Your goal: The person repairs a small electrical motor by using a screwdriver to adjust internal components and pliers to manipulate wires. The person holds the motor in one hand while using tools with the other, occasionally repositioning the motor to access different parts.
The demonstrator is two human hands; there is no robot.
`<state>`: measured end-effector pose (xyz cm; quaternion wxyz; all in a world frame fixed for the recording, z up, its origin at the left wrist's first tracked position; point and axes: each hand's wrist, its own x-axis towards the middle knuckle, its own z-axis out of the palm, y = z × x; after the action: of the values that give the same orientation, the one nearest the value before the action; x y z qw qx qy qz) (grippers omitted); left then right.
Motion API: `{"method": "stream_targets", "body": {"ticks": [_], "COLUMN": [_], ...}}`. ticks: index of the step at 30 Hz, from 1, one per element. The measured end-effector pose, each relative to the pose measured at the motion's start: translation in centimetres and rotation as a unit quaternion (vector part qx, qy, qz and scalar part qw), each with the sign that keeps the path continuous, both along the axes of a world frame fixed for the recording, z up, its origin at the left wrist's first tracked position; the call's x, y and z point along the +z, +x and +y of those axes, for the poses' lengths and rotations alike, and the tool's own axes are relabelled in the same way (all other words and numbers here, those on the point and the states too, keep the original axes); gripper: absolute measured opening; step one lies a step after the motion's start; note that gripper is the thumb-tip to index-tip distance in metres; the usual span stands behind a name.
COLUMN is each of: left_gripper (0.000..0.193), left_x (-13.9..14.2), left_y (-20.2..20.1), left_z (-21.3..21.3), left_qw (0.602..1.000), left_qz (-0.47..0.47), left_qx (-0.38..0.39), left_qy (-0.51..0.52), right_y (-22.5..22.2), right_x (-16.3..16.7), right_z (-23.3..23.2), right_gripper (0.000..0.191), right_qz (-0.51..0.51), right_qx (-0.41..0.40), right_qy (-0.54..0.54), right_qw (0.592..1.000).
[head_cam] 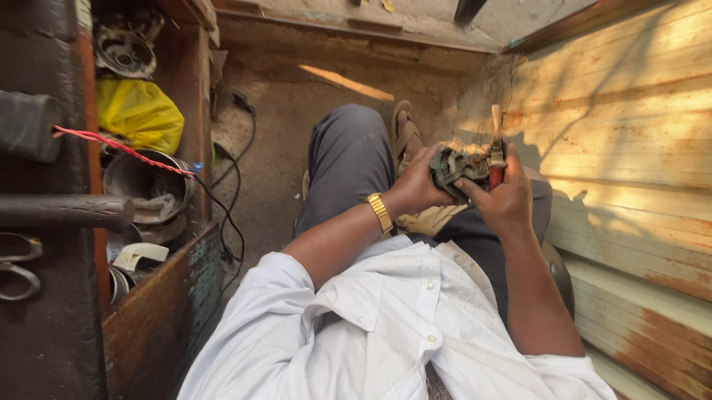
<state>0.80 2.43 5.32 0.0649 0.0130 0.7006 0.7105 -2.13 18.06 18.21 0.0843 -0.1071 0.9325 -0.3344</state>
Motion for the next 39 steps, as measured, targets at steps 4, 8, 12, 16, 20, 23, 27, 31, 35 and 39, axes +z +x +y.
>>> {"method": "stream_targets", "body": {"ticks": [4, 8, 12, 16, 20, 23, 27, 31, 35, 39], "left_gripper": [0.11, 0.11, 0.106, 0.106, 0.108, 0.11, 0.111, 0.11, 0.102, 0.102], "left_x": [0.7, 1.0, 1.1, 1.4, 1.4, 1.2, 0.7, 0.7, 0.9, 1.2], "left_y": [0.4, 0.6, 0.7, 0.1, -0.1, -0.2, -0.6, -0.8, -0.8, -0.9], "left_z": [-0.2, 0.0, 0.3, 0.2, 0.1, 0.2, 0.6, 0.9, 0.8, 0.6], "left_qw": [0.999, 0.998, 0.997, 0.998, 0.998, 0.999, 0.998, 0.998, 0.999, 1.0], "left_qz": [0.017, 0.009, 0.049, 0.014, -0.01, 0.008, 0.034, 0.019, -0.006, 0.004], "left_qx": [0.004, -0.012, -0.005, -0.022, -0.021, -0.009, -0.017, -0.016, -0.018, -0.016], "left_qy": [-0.045, -0.065, -0.056, -0.056, -0.054, -0.038, -0.056, -0.05, -0.034, -0.022], "right_y": [-0.5, -0.7, 0.0, 0.5, -0.1, -0.9, -1.7, -1.4, -1.3, -2.2], "right_x": [-0.1, -0.7, -1.6, -1.8, -0.8, 0.4, 0.9, -0.2, -1.3, -1.0], "right_z": [1.5, 3.6, 4.1, 2.4, 1.4, 2.3, 3.7, 3.4, 2.4, 3.3], "right_gripper": [0.09, 0.079, 0.094, 0.1, 0.104, 0.104, 0.094, 0.097, 0.104, 0.109], "right_qz": [-0.087, -0.143, -0.058, -0.017, -0.021, -0.125, -0.091, -0.051, 0.018, -0.046], "right_qx": [0.037, 0.084, 0.061, 0.001, -0.015, 0.035, 0.088, 0.047, 0.025, 0.047], "right_qy": [-0.088, -0.178, -0.109, -0.047, 0.003, -0.128, -0.102, -0.041, 0.024, 0.006], "right_qw": [0.992, 0.97, 0.99, 0.999, 1.0, 0.983, 0.987, 0.997, 0.999, 0.998]}}
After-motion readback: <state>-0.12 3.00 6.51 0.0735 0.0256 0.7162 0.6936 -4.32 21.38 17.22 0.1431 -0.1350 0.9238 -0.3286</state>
